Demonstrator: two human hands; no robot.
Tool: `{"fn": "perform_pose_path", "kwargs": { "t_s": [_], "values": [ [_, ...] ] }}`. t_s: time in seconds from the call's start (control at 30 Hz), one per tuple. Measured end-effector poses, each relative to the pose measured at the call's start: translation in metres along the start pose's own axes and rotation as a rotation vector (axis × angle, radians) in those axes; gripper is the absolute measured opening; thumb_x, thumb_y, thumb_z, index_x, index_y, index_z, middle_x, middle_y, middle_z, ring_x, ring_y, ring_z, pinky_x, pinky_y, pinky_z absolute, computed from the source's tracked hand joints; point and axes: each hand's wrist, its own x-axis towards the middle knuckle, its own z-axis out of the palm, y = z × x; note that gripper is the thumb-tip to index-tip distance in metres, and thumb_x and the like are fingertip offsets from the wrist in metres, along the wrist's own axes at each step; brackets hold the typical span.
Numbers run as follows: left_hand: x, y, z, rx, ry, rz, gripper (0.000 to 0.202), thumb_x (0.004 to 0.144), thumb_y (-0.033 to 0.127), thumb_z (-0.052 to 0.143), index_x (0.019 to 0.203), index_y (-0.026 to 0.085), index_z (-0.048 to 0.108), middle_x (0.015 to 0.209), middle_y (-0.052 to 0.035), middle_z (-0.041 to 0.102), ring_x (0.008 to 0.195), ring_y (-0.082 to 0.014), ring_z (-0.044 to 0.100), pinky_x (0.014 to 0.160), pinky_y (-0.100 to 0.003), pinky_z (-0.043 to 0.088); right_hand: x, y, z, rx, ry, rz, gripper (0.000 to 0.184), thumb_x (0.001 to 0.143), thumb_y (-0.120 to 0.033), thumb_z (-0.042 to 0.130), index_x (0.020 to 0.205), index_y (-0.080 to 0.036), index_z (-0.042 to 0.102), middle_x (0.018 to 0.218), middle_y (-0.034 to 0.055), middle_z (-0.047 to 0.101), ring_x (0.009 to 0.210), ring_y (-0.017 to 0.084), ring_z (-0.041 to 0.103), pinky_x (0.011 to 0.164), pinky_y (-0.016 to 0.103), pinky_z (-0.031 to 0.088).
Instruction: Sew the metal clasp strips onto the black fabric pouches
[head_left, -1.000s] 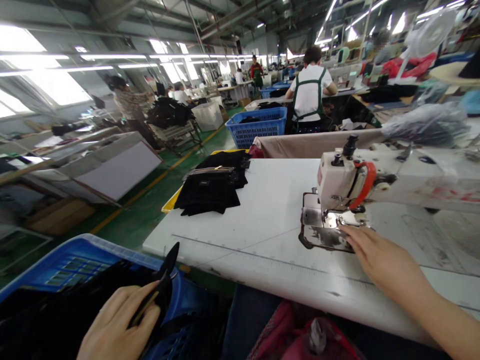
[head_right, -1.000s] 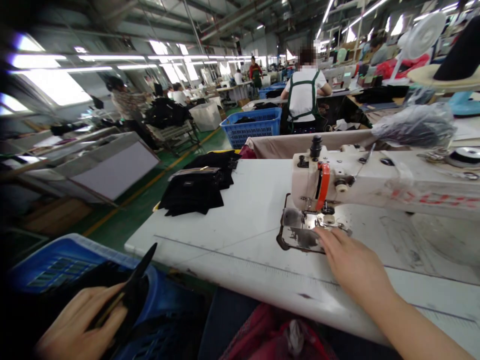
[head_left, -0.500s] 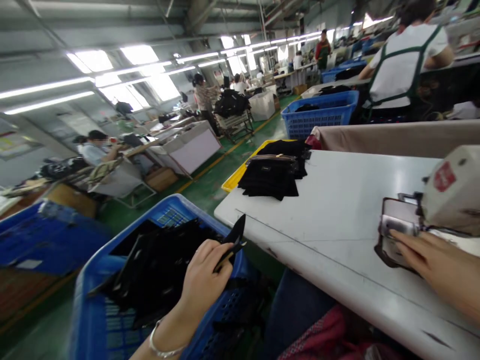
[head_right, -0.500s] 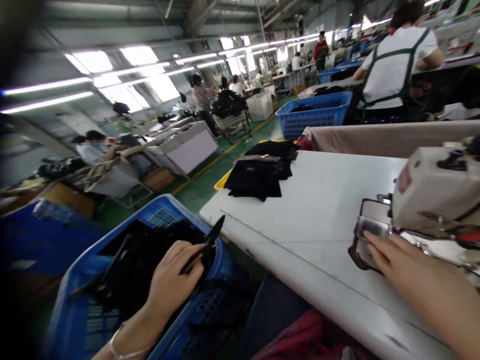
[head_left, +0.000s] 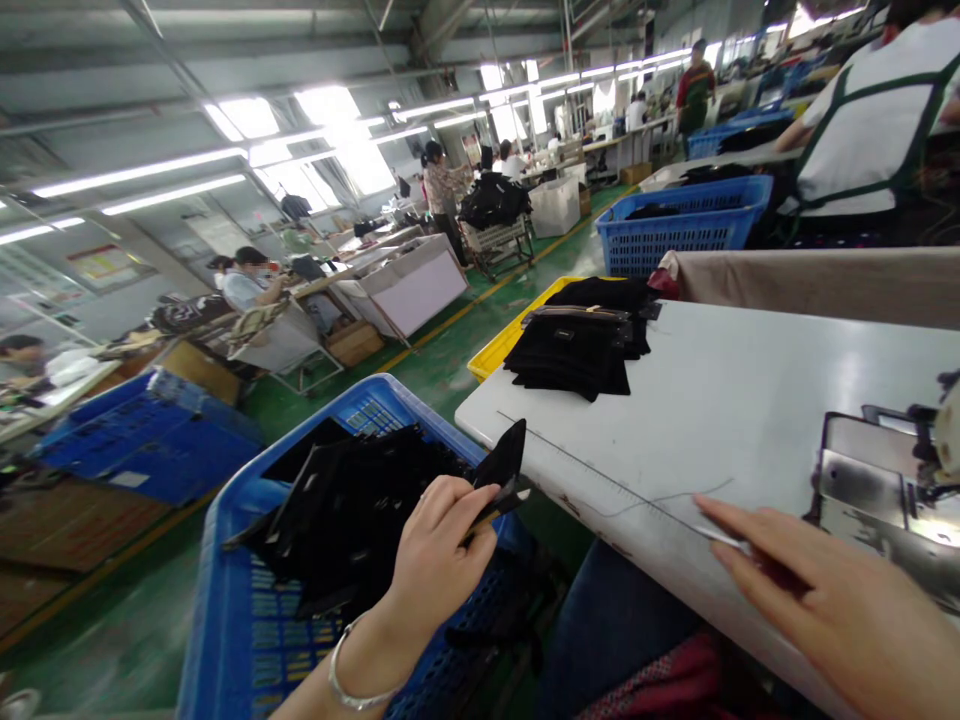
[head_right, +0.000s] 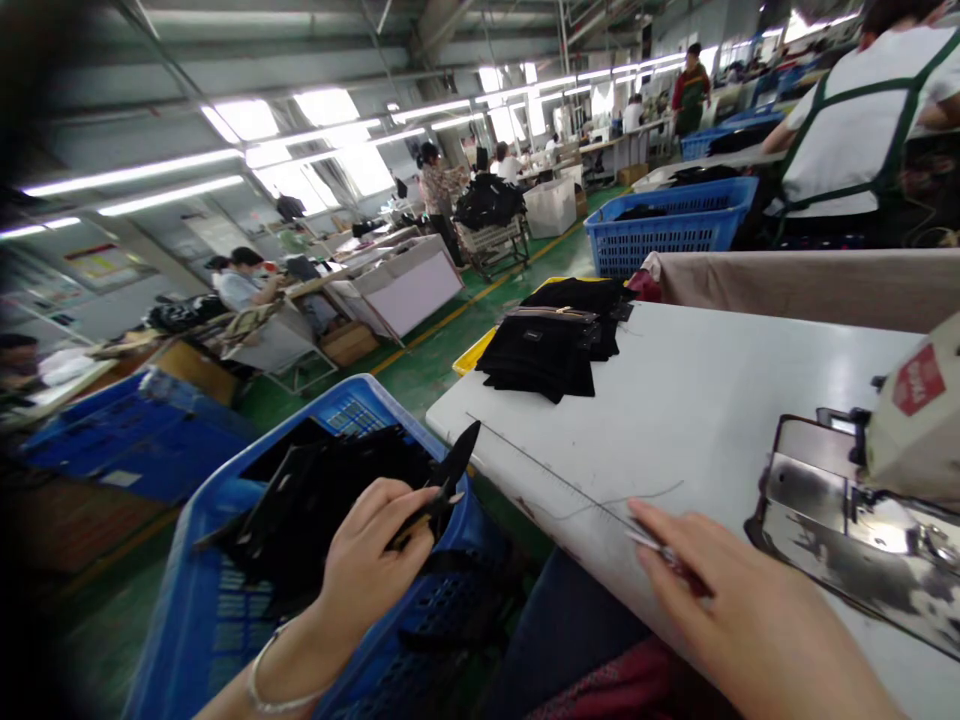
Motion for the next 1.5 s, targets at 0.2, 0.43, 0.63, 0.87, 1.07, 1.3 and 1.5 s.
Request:
{"fn": "perform_pose_path", "kwargs": {
  "t_s": [0.2,0.43,0.63,0.87,1.07,1.3,1.5],
  "values": [
    [0.003,0.015,-0.007,0.117,-0.02,0.166,0.029,0.089,0.003,0.059,0.113,0.016,0.068,0.083,-0.0039,0.057,0.078,-0.0169,0.055,0.072,-0.031,0.051,0.03,-0.1,0.016,0.287,-0.228,-0.044,0.037,0.099,-0.034,0.046,0.13,-0.031,0.066,0.115,0.0015,0.075,0.095,0.022,0.074,0.081,0.037,0.06],
    [0.004,0.024,-0.01,0.089,-0.006,0.278,0.031,0.09,0.001,0.061,0.119,0.013,0.065,0.087,-0.0051,0.056,0.08,-0.0163,0.053,0.074,-0.031,0.053,0.051,-0.132,0.028,0.268,-0.318,-0.035,0.025,0.099,-0.027,0.048,0.115,-0.024,0.067,0.104,0.0045,0.075,0.094,0.026,0.073,0.076,0.036,0.054],
    [0.006,0.026,-0.013,0.129,0.013,0.284,0.025,0.093,0.003,0.058,0.114,0.012,0.065,0.085,-0.0044,0.056,0.079,-0.0151,0.053,0.071,-0.029,0.054,0.047,-0.127,0.016,0.175,-0.375,-0.02,0.019,0.097,-0.028,0.047,0.098,-0.026,0.066,0.091,0.0016,0.072,0.081,0.025,0.071,0.066,0.034,0.044],
    [0.009,0.029,-0.014,0.121,0.004,0.298,0.022,0.093,0.004,0.059,0.112,0.011,0.066,0.084,-0.0053,0.056,0.078,-0.0156,0.054,0.071,-0.03,0.054,0.056,-0.133,0.015,0.221,-0.356,-0.029,0.019,0.096,-0.027,0.046,0.089,-0.025,0.063,0.089,0.0013,0.072,0.081,0.023,0.069,0.066,0.032,0.041],
    [0.015,0.031,-0.019,0.181,0.031,0.31,0.019,0.094,0.007,0.057,0.108,0.016,0.066,0.081,-0.0025,0.057,0.074,-0.0138,0.056,0.067,-0.027,0.054,0.047,-0.117,-0.004,0.154,-0.52,0.034,0.018,0.089,-0.029,0.055,0.095,-0.03,0.072,0.088,0.0003,0.076,0.08,0.027,0.073,0.065,0.035,0.044],
    [0.012,0.028,-0.02,0.147,0.016,0.31,0.023,0.092,0.004,0.059,0.113,0.012,0.065,0.086,-0.0049,0.055,0.078,-0.0157,0.055,0.071,-0.03,0.054,0.053,-0.117,-0.009,0.374,-0.349,0.022,0.026,0.092,-0.028,0.054,0.11,-0.033,0.073,0.102,-0.0017,0.077,0.09,0.022,0.072,0.077,0.033,0.05],
    [0.013,0.029,-0.022,0.123,0.003,0.308,0.025,0.091,0.004,0.062,0.115,0.011,0.065,0.086,-0.0049,0.054,0.078,-0.0159,0.054,0.071,-0.03,0.054,0.064,-0.137,-0.004,0.413,-0.378,-0.029,0.019,0.091,-0.024,0.055,0.098,-0.028,0.072,0.091,-0.0004,0.075,0.085,0.02,0.07,0.07,0.029,0.043]
  ]
}}
